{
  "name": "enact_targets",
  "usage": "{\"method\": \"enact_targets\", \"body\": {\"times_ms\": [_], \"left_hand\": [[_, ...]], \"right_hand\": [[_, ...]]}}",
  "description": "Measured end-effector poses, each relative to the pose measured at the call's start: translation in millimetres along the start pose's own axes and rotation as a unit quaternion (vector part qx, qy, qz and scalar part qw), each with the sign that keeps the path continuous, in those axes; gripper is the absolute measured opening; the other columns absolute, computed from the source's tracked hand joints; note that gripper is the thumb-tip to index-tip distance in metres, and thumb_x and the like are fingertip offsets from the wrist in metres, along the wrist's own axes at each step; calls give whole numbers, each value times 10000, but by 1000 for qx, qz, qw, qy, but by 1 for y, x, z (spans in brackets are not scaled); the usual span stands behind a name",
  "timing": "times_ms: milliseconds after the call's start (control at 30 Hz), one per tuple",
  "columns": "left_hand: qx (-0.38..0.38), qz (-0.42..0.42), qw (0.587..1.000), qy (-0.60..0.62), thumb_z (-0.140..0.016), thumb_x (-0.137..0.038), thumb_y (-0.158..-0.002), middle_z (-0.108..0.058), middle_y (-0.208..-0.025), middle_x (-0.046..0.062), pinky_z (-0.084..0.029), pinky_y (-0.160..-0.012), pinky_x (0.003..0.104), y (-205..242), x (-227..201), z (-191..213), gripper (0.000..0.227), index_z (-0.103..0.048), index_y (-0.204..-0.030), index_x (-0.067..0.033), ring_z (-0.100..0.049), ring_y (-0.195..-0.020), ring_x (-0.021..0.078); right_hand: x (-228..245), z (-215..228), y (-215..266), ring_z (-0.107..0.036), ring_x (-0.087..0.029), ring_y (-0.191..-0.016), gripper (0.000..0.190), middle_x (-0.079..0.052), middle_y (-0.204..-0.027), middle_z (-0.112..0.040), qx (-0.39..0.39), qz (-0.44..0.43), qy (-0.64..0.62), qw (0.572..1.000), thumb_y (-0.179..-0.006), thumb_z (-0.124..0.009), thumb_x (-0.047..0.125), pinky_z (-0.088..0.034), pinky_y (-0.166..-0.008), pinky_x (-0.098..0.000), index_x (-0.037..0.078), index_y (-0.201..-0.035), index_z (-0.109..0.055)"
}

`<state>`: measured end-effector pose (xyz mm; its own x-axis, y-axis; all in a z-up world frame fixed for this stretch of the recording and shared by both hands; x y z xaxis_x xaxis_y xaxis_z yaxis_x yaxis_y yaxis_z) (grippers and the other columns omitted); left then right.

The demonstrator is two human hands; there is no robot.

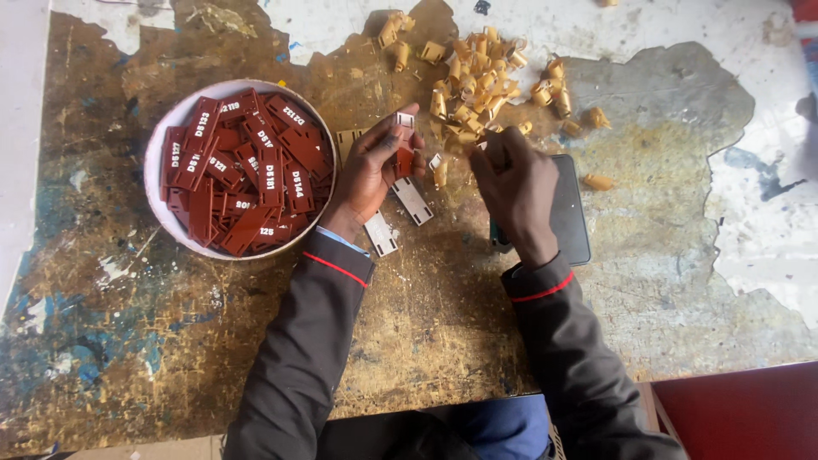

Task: The person uses a utility knife to carve and shape small reddish-brown plastic pieces. They hold each piece in one hand and carefully shave off material with the other, creating wood-like shavings. The person repeatedly picks up new pieces from a bowl and continues the carving process.

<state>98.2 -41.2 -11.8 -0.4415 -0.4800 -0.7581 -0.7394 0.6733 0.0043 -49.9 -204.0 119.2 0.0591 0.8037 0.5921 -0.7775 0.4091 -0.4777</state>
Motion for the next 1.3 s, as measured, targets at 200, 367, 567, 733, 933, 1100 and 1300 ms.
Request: {"method": "enact_targets", "body": {"times_ms": [200, 367, 567, 733, 933, 1100, 1300], "left_hand": [[-4, 0, 1000, 0, -709, -304, -1147, -784, -1142, 215, -780, -818, 430, -1, 1, 2, 568, -582, -1659, -94, -856, -925, 306], [-3, -2, 1000, 15, -709, -300, -1141, -781, -1154, 220, -779, -817, 433, 1, -1, 1, 579, -573, -1662, -90, -852, -940, 306], [-23, -48, 998, -42, -834, -178, -1074, -736, -1091, 166, -787, -817, 464, 8, -17, -7, 545, -646, -1579, -98, -845, -922, 312], [-69, -92, 990, -83, -887, -124, -1034, -732, -1063, 180, -793, -743, 469, 3, -17, 6, 470, -663, -1439, -43, -859, -873, 347], [-114, -152, 951, -246, -794, -189, -1119, -733, -1035, 84, -670, -838, 326, 18, -37, -4, 196, -791, -1270, -64, -707, -959, 141], [-136, -88, 980, -118, -717, -75, -1080, -662, -1001, 106, -767, -697, 360, 23, -33, -14, 229, -707, -1291, 13, -745, -839, 175], [-104, -137, 974, 149, -761, -147, -1095, -781, -1331, 303, -757, -972, 399, 12, -26, -9, 318, -610, -1358, -53, -851, -1118, 331]], "right_hand": [[-13, -23, 1, -677, -645, -820, 409, -238, -775, -678, 71, -55, -40, 995, -1046, -845, 302, -447, -715, -690, 121, -944, -492], [-24, -31, 2, -706, -626, -853, 281, -245, -741, -681, 112, -72, 3, 991, -1045, -831, 395, -516, -762, -697, 184, -1112, -658], [-47, -40, 3, -759, -621, -911, 382, -236, -793, -754, 145, -118, 77, 979, -1052, -786, 482, -585, -860, -722, 295, -1377, -717], [-54, -46, 6, -744, -640, -939, 432, -292, -812, -753, 152, -138, 71, 976, -1040, -768, 527, -565, -877, -755, 336, -1423, -711], [-57, -49, 9, -751, -648, -924, 399, -312, -790, -746, 160, -127, 85, 975, -1037, -770, 501, -579, -894, -748, 306, -1383, -738], [-49, -52, 7, -740, -654, -902, 420, -321, -743, -707, 172, -115, 80, 975, -1020, -766, 503, -578, -854, -759, 279, -1373, -729], [-48, -56, 10, -734, -641, -869, 402, -296, -689, -674, 173, -125, 63, 975, -997, -791, 451, -574, -847, -742, 310, -1372, -754]]}}
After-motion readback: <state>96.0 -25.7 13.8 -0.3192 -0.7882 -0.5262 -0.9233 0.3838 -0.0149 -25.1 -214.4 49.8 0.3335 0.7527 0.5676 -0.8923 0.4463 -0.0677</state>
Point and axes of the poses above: each hand's wrist, its own y-axis away from the middle knuckle, its own z-axis out of the back of the hand, x = y × z, the point moved 10 cm from there along -y, towards the middle knuckle
